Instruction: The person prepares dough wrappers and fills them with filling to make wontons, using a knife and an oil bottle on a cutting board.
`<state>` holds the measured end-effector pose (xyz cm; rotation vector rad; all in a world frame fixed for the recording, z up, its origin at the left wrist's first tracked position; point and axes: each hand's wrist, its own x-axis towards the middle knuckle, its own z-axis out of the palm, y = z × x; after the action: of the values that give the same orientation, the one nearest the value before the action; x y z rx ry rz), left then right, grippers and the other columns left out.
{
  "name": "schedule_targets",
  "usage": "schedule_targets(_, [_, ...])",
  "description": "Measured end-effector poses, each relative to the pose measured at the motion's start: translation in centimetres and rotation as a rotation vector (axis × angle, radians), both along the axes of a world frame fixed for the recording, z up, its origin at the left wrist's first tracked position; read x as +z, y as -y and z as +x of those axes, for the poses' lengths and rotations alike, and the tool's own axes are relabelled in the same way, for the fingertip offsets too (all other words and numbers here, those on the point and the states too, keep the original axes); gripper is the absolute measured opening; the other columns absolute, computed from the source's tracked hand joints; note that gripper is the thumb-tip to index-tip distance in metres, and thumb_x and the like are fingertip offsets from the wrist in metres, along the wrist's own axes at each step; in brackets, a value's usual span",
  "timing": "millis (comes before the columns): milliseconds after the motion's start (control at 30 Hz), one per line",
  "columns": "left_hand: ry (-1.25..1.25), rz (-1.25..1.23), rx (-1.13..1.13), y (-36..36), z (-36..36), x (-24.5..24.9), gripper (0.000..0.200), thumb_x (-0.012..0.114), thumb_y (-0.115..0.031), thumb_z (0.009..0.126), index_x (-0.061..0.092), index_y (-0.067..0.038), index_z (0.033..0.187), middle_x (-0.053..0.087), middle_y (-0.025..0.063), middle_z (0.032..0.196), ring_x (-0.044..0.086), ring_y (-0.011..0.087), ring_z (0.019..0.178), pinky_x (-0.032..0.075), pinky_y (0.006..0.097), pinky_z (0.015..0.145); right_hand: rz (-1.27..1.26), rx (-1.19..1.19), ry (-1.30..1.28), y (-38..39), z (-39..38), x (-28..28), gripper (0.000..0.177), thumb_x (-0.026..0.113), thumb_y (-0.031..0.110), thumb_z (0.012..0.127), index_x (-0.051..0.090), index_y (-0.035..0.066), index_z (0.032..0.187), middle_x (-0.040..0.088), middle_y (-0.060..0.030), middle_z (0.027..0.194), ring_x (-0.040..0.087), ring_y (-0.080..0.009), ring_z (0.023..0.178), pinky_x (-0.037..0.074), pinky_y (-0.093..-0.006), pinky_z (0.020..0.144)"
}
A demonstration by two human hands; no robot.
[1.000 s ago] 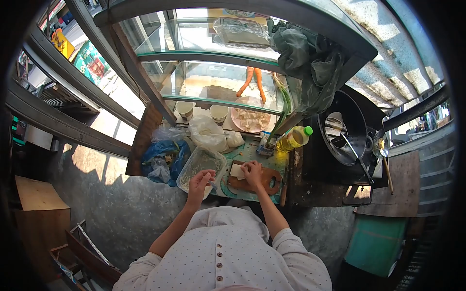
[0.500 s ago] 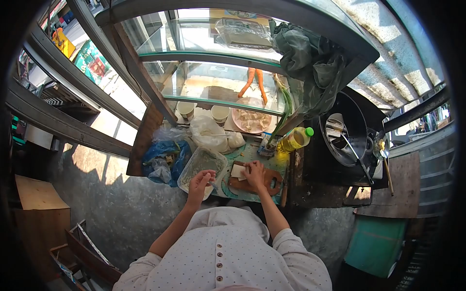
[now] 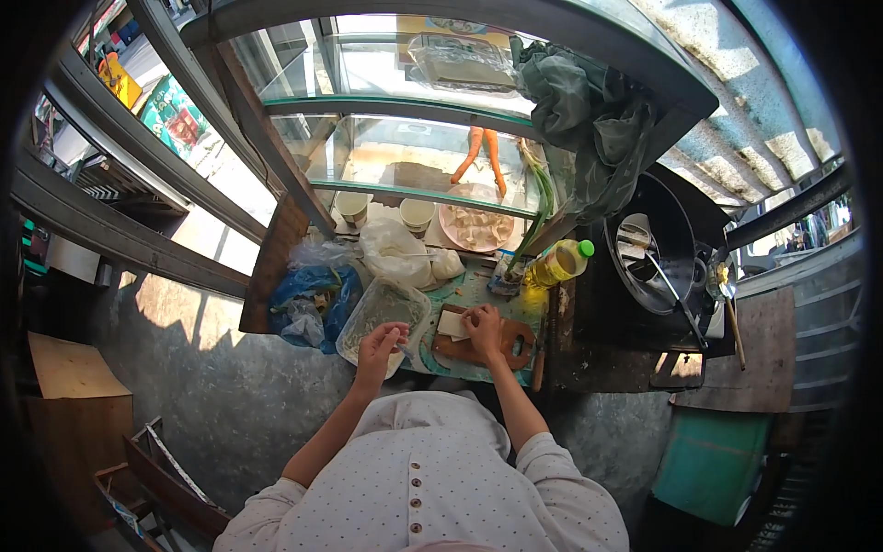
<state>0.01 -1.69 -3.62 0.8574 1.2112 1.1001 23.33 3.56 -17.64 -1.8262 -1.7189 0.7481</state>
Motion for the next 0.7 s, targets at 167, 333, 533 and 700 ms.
schedule_targets(167, [-0.007,0.029,0.002,0.0,0.0,0.1,0.022,0.049,-0.022,0.090,0.062,-0.007,0.100,0.061,-0.0001,0.091,0.055,0.0076,0.082,0.041,0.0207,0.069,-0.056,-0.029,-0.341,0.1,-0.3,2.0,0.012,0.068,0.018,0.076,0.065,0.008,0.081,0.061,-0.0021,0.082,0.058,-0.0171,0.080,0.044,-0.0331,0.074])
schedule_targets(333, [-0.238,0.149,-0.012,-0.6,0.0,0.7,0.026,0.057,-0.022,0.086,0.059,-0.005,0.106,0.058,0.0056,0.102,0.054,0.0111,0.088,0.045,0.0238,0.072,-0.297,0.104,-1.036,0.3,-1.2,8.4,0.013,0.067,0.011,0.079,0.061,0.003,0.087,0.062,-0.0001,0.083,0.058,-0.0088,0.076,0.046,-0.0228,0.069])
schedule_targets(533, [0.139,-0.010,-0.148,-1.4,1.3,1.6,0.028,0.063,-0.018,0.083,0.059,-0.004,0.106,0.059,0.0053,0.102,0.056,0.0113,0.088,0.046,0.0250,0.078,-0.406,0.201,-1.274,1.3,-3.2,13.5,0.014,0.066,0.006,0.078,0.061,0.004,0.091,0.062,0.0006,0.084,0.057,-0.0071,0.077,0.046,-0.0215,0.070])
schedule_targets(700, [0.223,-0.115,-0.233,-1.3,0.5,1.4,0.026,0.065,-0.016,0.081,0.059,-0.001,0.102,0.063,0.0043,0.091,0.059,0.0099,0.081,0.048,0.0244,0.074,-0.419,0.114,-1.306,1.8,-4.8,15.4,0.018,0.065,0.008,0.080,0.062,0.003,0.097,0.061,0.0020,0.083,0.056,-0.0058,0.075,0.044,-0.0203,0.064])
